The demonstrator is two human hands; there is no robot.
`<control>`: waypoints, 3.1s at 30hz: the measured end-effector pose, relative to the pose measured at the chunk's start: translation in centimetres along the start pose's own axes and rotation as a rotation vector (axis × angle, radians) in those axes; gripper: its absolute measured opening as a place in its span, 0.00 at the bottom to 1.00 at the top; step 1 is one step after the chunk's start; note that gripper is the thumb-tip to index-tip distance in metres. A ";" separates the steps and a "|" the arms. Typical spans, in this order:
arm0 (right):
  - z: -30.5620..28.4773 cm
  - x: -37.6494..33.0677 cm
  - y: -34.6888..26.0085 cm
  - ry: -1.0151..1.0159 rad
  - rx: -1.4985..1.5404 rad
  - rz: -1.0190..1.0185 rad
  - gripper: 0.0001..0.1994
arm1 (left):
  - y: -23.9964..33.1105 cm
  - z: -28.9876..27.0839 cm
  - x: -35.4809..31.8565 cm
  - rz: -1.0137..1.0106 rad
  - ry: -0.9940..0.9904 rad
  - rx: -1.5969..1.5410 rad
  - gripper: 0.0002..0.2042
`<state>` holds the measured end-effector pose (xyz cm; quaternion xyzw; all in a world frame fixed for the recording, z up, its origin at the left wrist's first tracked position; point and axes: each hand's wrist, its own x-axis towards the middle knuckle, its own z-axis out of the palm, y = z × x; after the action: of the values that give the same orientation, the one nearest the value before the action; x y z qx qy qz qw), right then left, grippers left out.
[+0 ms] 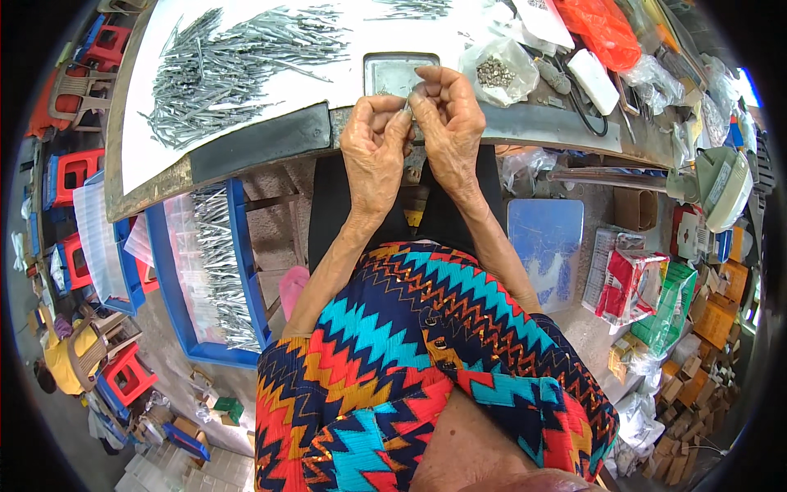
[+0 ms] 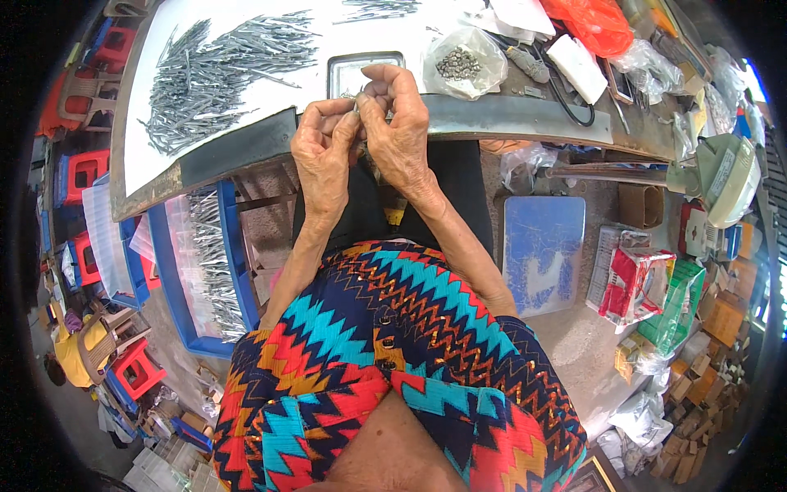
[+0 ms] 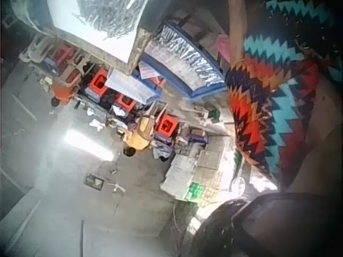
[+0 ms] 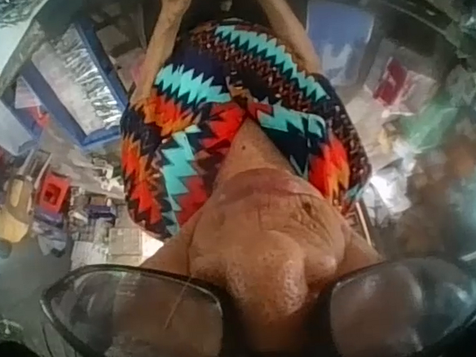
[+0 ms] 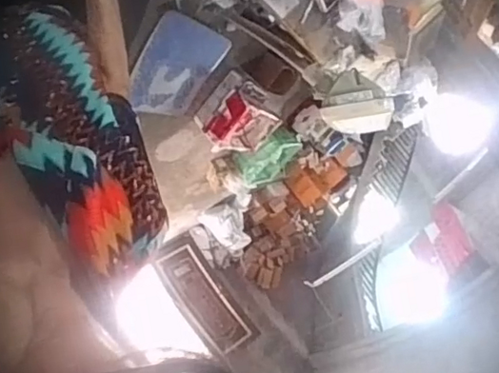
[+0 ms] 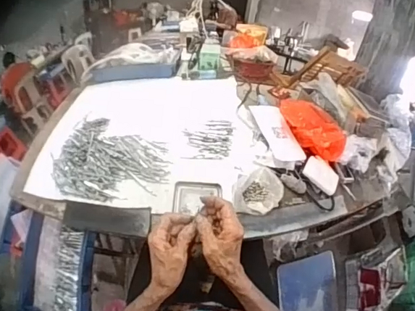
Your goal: Assembling small metal hardware components by hand at a workshop bench.
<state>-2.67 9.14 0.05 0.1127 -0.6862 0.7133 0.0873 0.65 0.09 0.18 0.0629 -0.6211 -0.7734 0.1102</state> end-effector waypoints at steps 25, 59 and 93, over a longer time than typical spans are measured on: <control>1.1 1.4 0.9 0.180 -0.143 -0.083 0.05 | -0.2 1.3 0.4 -0.086 0.041 -0.139 0.04; -2.6 -1.8 -0.8 -0.103 0.065 0.258 0.09 | -4.6 3.2 19.6 0.879 -0.159 0.963 0.05; -0.7 3.5 3.2 -0.254 -0.900 -0.286 0.04 | -1.1 -12.3 12.4 0.835 -0.418 1.380 0.07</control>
<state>-6.91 9.64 -2.10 0.2432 -0.9092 0.3074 0.1402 -8.63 -14.37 -3.11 -0.2641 -0.9356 -0.1102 0.2070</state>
